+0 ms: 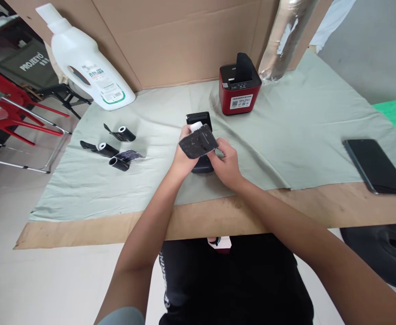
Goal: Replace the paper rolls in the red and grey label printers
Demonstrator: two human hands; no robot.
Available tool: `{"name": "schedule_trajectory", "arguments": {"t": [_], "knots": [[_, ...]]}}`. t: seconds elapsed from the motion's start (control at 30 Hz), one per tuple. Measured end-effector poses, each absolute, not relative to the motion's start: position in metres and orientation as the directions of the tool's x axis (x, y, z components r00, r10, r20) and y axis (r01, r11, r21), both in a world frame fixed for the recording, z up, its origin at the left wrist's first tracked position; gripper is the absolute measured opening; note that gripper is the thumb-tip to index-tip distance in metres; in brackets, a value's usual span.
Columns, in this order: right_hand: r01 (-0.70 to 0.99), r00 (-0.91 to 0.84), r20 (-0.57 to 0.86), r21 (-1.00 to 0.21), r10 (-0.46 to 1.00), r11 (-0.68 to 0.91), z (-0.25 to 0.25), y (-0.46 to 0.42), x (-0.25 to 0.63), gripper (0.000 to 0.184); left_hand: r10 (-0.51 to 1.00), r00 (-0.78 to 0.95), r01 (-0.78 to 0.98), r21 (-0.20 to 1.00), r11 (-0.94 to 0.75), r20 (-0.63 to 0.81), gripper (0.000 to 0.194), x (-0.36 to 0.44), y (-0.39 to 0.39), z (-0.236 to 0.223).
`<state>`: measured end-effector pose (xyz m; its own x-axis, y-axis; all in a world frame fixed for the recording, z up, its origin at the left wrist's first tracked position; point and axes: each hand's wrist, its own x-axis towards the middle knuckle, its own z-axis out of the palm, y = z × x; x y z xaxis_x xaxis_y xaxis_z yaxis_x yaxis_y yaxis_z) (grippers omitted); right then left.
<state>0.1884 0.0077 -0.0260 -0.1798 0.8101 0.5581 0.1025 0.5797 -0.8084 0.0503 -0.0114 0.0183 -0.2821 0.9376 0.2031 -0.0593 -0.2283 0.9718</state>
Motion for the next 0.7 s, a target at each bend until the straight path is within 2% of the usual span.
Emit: {"name": "schedule_trajectory", "arguments": {"t": [0.07,0.17,0.27,0.33,0.43,0.53,0.63,0.7], "knots": [[0.086,-0.172,0.551,-0.818,0.817,0.569,-0.027,0.009,0.189,0.031,0.923,-0.301,-0.024,0.965,-0.260,0.241,0.038,0.047,-0.016,0.023],[0.076,-0.166,0.528,-0.836,0.833,0.544,-0.028,0.010,0.192,0.023,0.919,-0.201,0.189,0.934,-0.303,0.338,0.048,0.039,-0.022,0.027],[0.085,-0.146,0.500,-0.853,0.853,0.515,-0.027,0.012,0.195,0.019,0.896,0.051,0.462,0.785,-0.412,0.440,0.073,0.026,-0.020,0.028],[0.082,-0.152,0.506,-0.850,0.849,0.521,-0.026,0.013,0.196,0.019,0.854,0.159,0.583,0.651,-0.486,0.495,0.082,0.016,-0.017,0.028],[0.091,-0.211,0.528,-0.827,0.823,0.554,-0.023,0.013,0.197,0.020,0.797,0.185,0.677,0.513,-0.527,0.574,0.070,0.006,-0.014,0.027],[0.113,-0.233,0.534,-0.815,0.813,0.568,-0.021,0.011,0.197,0.017,0.805,0.180,0.716,0.486,-0.501,0.566,0.060,0.003,-0.015,0.028],[0.115,-0.208,0.531,-0.821,0.821,0.560,-0.020,0.010,0.197,0.038,0.837,0.229,0.740,0.470,-0.481,0.497,0.052,0.004,-0.019,0.033],[0.128,-0.168,0.510,-0.837,0.844,0.531,-0.021,0.011,0.197,0.044,0.848,0.264,0.753,0.451,-0.479,0.459,0.049,0.007,-0.021,0.037]]}}
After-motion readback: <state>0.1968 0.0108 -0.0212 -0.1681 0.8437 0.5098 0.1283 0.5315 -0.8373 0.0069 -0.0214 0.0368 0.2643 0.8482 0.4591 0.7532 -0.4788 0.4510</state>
